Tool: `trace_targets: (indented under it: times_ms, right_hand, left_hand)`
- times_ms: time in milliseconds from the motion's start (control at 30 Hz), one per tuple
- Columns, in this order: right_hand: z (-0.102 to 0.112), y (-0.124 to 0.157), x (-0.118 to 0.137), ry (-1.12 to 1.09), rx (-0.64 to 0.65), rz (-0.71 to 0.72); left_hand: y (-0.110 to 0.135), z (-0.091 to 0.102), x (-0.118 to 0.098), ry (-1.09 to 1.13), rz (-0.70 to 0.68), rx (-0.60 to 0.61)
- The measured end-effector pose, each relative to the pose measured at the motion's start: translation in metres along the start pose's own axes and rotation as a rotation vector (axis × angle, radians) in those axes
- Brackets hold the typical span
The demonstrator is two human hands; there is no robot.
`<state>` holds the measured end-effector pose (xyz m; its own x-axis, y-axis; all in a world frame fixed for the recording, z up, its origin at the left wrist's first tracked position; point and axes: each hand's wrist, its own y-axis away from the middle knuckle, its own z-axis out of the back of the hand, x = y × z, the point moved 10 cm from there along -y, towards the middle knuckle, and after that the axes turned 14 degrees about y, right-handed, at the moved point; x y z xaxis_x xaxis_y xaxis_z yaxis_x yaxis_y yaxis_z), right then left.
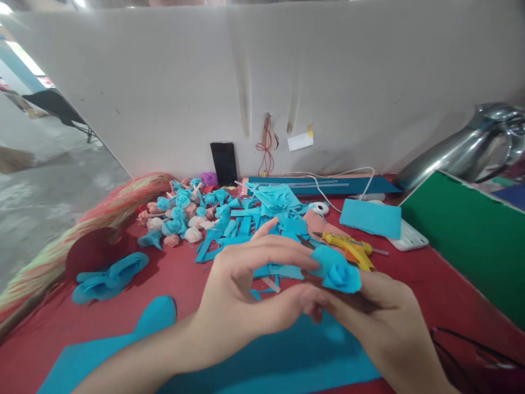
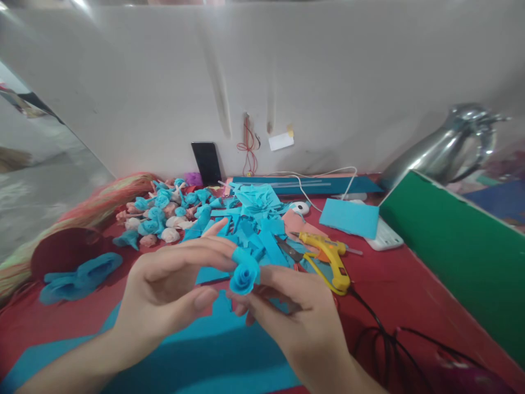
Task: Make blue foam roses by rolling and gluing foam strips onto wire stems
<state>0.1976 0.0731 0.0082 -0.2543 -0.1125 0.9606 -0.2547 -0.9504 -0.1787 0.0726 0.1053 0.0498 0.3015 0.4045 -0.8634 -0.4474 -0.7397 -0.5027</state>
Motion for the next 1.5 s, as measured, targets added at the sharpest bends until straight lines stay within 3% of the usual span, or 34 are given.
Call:
trace_targets:
  times_ms: [233, 367, 467, 633, 733, 1500]
  right_hand:
    - [0.001, 0.001, 0.0, 0.05, 0.025, -0.037]
    - [0.004, 0.0, 0.01, 0.109, 0.007, 0.105]
    - [0.0, -0.001, 0.019, 0.162, 0.074, 0.226]
    - [0.001, 0.001, 0.025, 0.201, 0.097, 0.31]
    - [-0.001, 0.005, 0.029, 0.261, 0.106, 0.364]
    - [0.001, 0.005, 0.03, 0.377, 0.021, 0.4]
  left_hand:
    - [-0.002, -0.004, 0.002, -0.002, -0.003, 0.027]
    - [0.0, -0.003, 0.001, 0.053, -0.033, 0.004]
    - [0.0, 0.001, 0.004, 0.117, -0.013, -0.047]
    - [-0.004, -0.016, 0.005, 0.081, 0.022, 0.118]
    - [-0.006, -0.016, 0.002, 0.064, 0.002, 0.123]
    - [-0.003, -0.015, 0.0, 0.047, -0.037, 0.074]
